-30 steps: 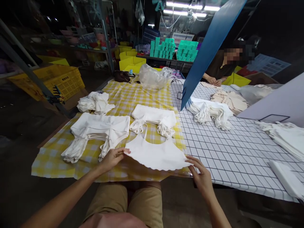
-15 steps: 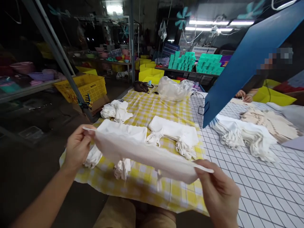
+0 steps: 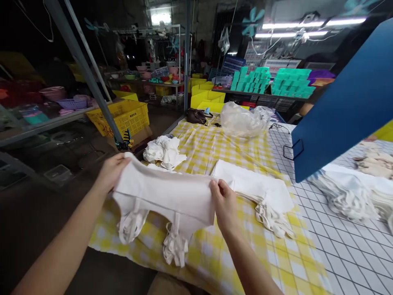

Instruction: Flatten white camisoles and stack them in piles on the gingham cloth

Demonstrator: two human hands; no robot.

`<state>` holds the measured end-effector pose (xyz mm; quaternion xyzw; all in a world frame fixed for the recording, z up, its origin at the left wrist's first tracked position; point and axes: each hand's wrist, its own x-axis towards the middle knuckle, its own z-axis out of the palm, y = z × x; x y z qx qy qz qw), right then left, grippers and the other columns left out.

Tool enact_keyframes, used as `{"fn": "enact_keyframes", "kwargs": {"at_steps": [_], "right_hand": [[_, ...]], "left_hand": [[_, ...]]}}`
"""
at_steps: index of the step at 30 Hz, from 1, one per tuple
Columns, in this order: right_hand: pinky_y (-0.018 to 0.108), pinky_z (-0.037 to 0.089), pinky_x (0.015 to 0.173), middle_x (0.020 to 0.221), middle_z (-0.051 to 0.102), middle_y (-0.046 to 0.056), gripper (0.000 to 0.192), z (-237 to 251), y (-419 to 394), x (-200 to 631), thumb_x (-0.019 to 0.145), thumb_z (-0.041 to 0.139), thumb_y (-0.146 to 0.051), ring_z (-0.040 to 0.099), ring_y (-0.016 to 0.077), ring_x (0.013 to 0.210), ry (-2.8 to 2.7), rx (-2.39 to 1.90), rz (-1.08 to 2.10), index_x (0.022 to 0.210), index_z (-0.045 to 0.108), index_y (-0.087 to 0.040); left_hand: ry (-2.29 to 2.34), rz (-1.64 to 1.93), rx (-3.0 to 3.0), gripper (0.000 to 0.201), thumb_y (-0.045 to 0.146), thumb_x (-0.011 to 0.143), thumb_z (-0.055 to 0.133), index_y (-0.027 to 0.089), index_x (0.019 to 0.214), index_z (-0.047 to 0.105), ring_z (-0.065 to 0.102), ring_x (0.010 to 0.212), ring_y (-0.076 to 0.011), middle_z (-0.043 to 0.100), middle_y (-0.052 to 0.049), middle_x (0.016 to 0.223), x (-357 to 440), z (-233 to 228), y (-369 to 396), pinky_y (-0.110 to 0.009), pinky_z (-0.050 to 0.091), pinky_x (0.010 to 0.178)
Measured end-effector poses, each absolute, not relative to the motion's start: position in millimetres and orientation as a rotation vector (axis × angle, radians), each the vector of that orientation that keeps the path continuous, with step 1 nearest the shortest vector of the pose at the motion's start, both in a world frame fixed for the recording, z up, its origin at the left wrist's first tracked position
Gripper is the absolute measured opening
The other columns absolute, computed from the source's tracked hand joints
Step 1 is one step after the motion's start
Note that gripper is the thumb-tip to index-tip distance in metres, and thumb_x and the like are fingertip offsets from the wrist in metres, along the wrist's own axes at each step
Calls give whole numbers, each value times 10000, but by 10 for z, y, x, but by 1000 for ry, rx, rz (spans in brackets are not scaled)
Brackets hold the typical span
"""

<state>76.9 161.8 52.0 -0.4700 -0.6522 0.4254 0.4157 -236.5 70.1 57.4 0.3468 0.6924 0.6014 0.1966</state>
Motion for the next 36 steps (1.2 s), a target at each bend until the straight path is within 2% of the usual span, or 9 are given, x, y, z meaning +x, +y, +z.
{"fn": "enact_keyframes", "kwargs": {"at_steps": [3,5,11,16,21,25,28,32,36], "right_hand": [[229,283,500,508,416,-39,285,40,2035,509,767,454,-401,373,111,513,-1748,-1424,982,570,436,-196],[242,280,542,529,474,-14,242,-204,2213,407,755,455,-331,405,127,549,-1835,-1548,892,559,462,-188],[257,240,555,680,600,61,255,-306,2305,339,830,397,-307,459,157,618,-2098,-1775,577,708,580,-178],[265,251,560,773,639,82,287,-267,2273,324,880,361,-339,535,189,679,-2181,-1973,413,878,607,-192],[286,295,585,801,647,89,318,-318,2220,299,909,315,-351,579,220,722,-2286,-1983,211,1052,552,-195],[295,314,576,771,641,83,326,-357,2208,318,916,289,-355,589,223,693,-2327,-1986,146,1080,518,-191],[300,332,588,857,640,88,303,-388,2209,364,909,315,-326,590,221,729,-2309,-1889,142,1119,482,-184],[319,363,681,985,601,95,300,-417,2179,523,886,355,-268,557,226,867,-2259,-1571,66,1151,454,-168],[333,370,718,907,575,91,300,-442,2244,931,872,345,-308,520,222,829,-2088,-1411,34,1088,493,-162]], "left_hand": [[2338,1223,1105,163,237,751,528,123,821,622,601,692,-166,675,-60,773,-2472,169,1136,-214,412,593],[2513,923,1178,183,180,776,490,123,860,643,615,798,-204,683,-105,854,-2472,-38,1305,-249,419,675],[2704,469,1371,293,270,871,391,212,1051,615,628,829,-239,683,-109,884,-2394,-192,1357,-290,416,677],[2768,398,1326,296,306,890,367,236,1068,593,629,816,-244,679,-96,884,-2375,-168,1326,-292,408,641],[2833,274,1319,305,308,909,329,218,1082,563,622,812,-224,657,-94,925,-2309,-177,1321,-299,411,675],[2929,135,1502,308,286,908,328,136,1089,528,587,882,-241,609,-128,1008,-2281,-223,1338,-343,406,761],[3005,105,1598,316,319,882,394,102,1072,521,545,935,-277,590,-146,992,-2272,-239,1351,-366,399,768],[3072,173,1728,392,349,852,446,95,1148,485,513,931,-299,571,-154,1002,-2202,-152,1322,-389,388,760],[2907,351,2015,368,295,843,461,111,1159,499,508,970,-282,583,-135,1025,-2048,28,1259,-406,353,861]]}}
